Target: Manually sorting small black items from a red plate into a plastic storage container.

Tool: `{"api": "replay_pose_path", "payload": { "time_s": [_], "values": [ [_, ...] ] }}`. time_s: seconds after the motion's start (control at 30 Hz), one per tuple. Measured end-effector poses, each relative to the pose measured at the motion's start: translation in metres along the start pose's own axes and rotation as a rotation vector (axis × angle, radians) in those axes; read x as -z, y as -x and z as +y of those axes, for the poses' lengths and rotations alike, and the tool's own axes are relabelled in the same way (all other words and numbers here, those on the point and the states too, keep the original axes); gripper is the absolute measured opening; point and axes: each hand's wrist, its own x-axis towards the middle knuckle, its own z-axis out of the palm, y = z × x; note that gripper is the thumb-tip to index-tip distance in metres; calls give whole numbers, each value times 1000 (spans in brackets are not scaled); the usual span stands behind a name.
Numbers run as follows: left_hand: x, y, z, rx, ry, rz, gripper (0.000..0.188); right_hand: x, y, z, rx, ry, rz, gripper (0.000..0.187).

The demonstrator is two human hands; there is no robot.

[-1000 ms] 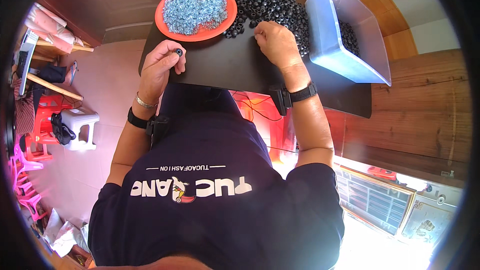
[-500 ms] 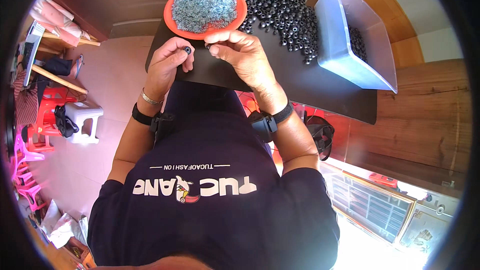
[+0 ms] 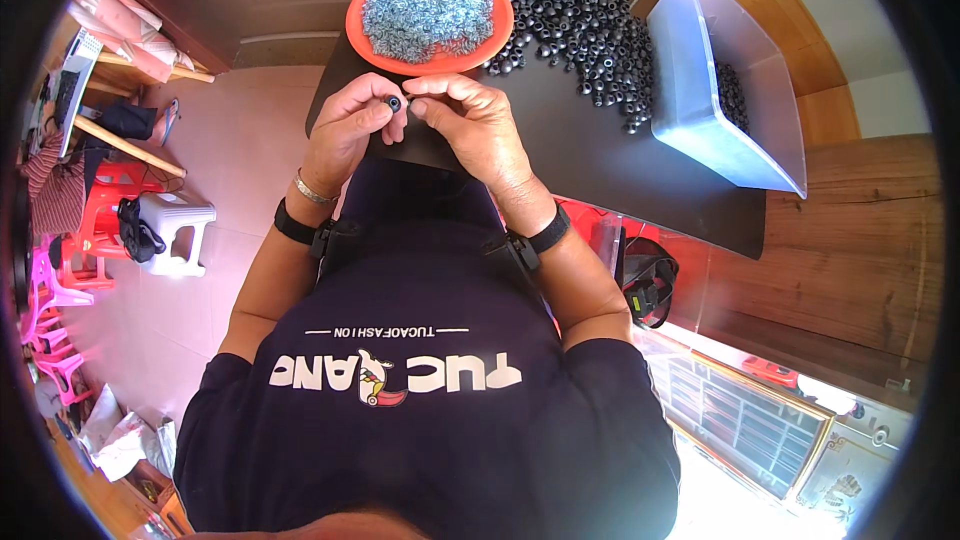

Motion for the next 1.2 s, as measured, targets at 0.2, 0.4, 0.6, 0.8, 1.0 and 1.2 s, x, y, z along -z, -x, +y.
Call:
{"api": "replay_pose_path", "payload": {
  "time_s": [0.2,0.4,0.6,0.8,1.0,1.2],
  "values": [
    [2,1,-3,-27,22,-1,27,0,3,-9,151,326,-96,21],
    [1,1,-1,-54,51,-7,24,1,7,-6,5,42,-99,21],
    [0,1,0,-29,15,10,30,8,5,0,-21,-102,-62,16],
    [-1,3,-2,-34,-2,7,29,10,4,-6,-59,-226,-57,17],
    [-2,3,-2,-41,-34,29,27,14,4,0,-58,-282,-127,15],
    [-4,4,-1,-31,-74,3,25,8,5,-1,-41,-256,-124,15]
  ]
}}
